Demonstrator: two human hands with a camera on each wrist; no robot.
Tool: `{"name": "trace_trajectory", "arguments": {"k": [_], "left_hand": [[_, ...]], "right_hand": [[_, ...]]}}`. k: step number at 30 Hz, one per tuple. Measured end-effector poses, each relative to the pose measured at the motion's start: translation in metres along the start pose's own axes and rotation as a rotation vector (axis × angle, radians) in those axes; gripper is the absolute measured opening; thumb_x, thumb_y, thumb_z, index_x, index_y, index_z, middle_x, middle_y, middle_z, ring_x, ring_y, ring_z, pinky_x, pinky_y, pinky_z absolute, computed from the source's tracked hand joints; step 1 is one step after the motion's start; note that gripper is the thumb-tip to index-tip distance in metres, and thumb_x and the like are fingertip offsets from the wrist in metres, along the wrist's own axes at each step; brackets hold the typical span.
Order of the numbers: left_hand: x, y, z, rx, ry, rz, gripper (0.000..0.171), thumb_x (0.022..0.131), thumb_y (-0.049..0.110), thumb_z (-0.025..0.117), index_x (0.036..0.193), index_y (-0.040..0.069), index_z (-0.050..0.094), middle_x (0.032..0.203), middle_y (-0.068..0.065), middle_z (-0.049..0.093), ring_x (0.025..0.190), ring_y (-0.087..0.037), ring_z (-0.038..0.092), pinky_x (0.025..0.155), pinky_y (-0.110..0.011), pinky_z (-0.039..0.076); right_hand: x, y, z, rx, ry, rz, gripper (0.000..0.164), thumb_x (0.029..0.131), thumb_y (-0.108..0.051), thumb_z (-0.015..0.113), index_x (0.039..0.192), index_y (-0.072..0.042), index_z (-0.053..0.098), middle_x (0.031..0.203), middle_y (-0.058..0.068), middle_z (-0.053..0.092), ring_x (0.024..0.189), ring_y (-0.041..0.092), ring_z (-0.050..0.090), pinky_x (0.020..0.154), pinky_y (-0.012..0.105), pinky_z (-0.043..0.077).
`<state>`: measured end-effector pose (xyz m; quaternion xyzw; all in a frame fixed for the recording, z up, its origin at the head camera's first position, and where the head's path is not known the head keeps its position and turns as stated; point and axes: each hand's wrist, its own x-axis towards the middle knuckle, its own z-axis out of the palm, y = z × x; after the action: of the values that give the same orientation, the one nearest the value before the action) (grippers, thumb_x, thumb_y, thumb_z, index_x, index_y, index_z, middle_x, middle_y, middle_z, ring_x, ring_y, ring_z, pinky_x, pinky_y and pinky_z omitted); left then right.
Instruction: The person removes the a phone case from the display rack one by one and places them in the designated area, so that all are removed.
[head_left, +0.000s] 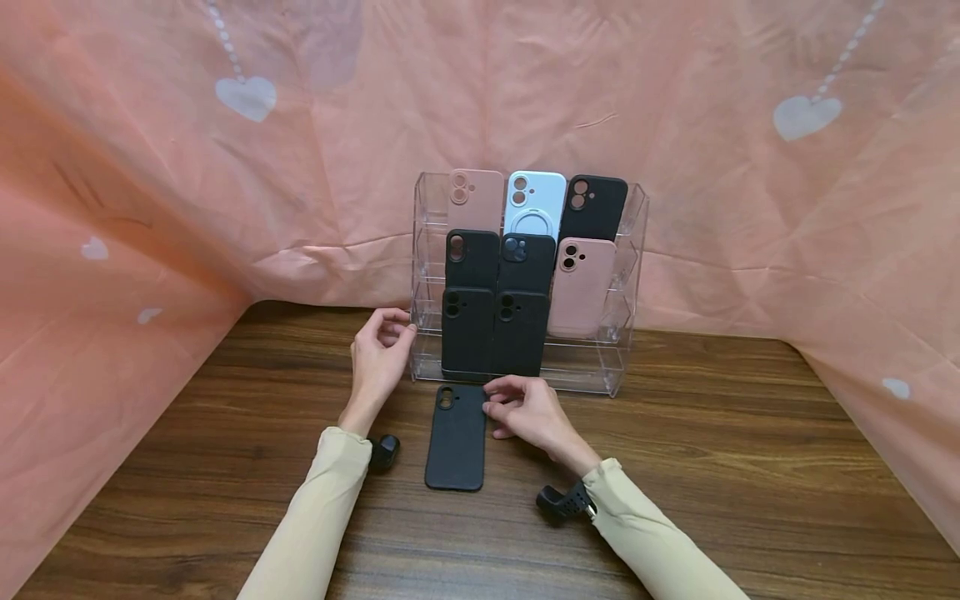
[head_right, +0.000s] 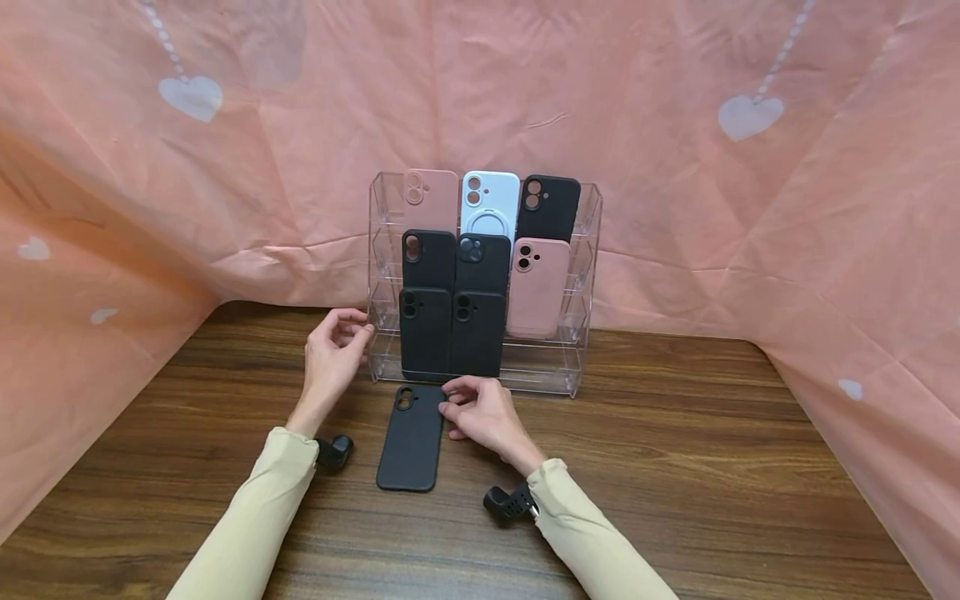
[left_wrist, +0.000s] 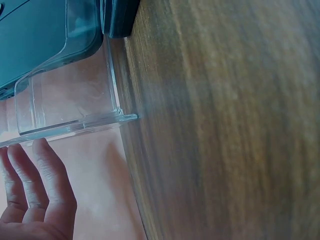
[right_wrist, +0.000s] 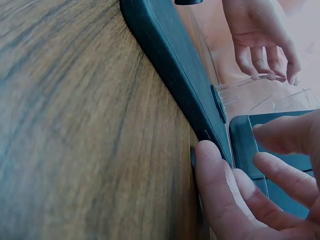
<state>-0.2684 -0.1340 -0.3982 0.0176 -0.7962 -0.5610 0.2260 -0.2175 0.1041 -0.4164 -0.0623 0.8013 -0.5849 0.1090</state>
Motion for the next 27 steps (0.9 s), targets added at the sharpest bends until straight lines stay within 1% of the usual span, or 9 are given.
{"name": "trace_trajectory", "arguments": {"k": [4,9,11,15,22,24,27], "left_hand": [[-0.001,0.000,0.000,-0.001,-0.002,0.001,0.015,0.092,0.021,0.072,0.106,0.015,0.071,0.092,-0.009,0.073,0.074,-0.014,0.065,0.072,-0.026,0.048],[-0.001,0.000,0.000,-0.002,-0.004,0.004,0.015,0.093,0.020,0.071,0.107,0.015,0.070,0.092,-0.009,0.073,0.075,-0.016,0.065,0.070,-0.024,0.047],[-0.001,0.000,0.000,-0.001,-0.005,0.004,0.015,0.093,0.020,0.071,0.107,0.015,0.070,0.092,-0.009,0.073,0.075,-0.016,0.065,0.069,-0.023,0.047],[-0.001,0.000,0.000,0.000,-0.005,0.001,0.015,0.092,0.020,0.071,0.107,0.015,0.070,0.093,-0.008,0.072,0.076,-0.016,0.065,0.070,-0.023,0.047],[0.000,0.001,0.000,0.003,0.000,0.001,0.016,0.092,0.021,0.072,0.106,0.015,0.071,0.092,-0.009,0.073,0.073,-0.015,0.064,0.069,-0.024,0.047],[0.000,0.001,0.000,0.002,0.004,0.002,0.016,0.092,0.021,0.072,0.106,0.014,0.071,0.091,-0.009,0.073,0.072,-0.014,0.064,0.068,-0.024,0.047],[0.000,0.000,0.000,-0.002,0.002,0.002,0.017,0.092,0.021,0.072,0.107,0.013,0.071,0.091,-0.008,0.073,0.071,-0.012,0.063,0.066,-0.023,0.047]], "right_hand": [[-0.002,-0.001,-0.003,0.030,-0.005,0.000,0.029,0.093,-0.008,0.070,0.122,-0.005,0.070,0.112,0.014,0.072,0.083,0.017,0.074,0.068,0.036,0.064],[-0.004,-0.002,-0.008,0.060,0.015,-0.009,0.030,0.094,-0.010,0.069,0.123,-0.005,0.069,0.113,0.014,0.072,0.085,0.021,0.075,0.070,0.037,0.064],[-0.005,-0.003,-0.010,0.072,0.023,-0.020,0.030,0.094,-0.010,0.069,0.123,-0.005,0.069,0.111,0.015,0.071,0.085,0.023,0.075,0.071,0.038,0.064],[-0.006,-0.005,-0.016,0.097,0.032,-0.052,0.032,0.094,-0.010,0.070,0.125,-0.003,0.067,0.110,0.016,0.069,0.093,0.028,0.073,0.074,0.040,0.064],[-0.006,-0.010,-0.030,0.121,0.064,-0.097,0.035,0.094,-0.008,0.068,0.128,0.000,0.065,0.108,0.015,0.069,0.101,0.037,0.071,0.073,0.040,0.065],[-0.006,-0.011,-0.033,0.125,0.072,-0.108,0.035,0.094,-0.006,0.067,0.129,0.000,0.065,0.107,0.015,0.070,0.101,0.037,0.071,0.073,0.040,0.065],[-0.006,-0.013,-0.039,0.126,0.080,-0.131,0.037,0.095,-0.005,0.066,0.131,0.001,0.063,0.108,0.017,0.070,0.099,0.032,0.072,0.074,0.040,0.065]]}}
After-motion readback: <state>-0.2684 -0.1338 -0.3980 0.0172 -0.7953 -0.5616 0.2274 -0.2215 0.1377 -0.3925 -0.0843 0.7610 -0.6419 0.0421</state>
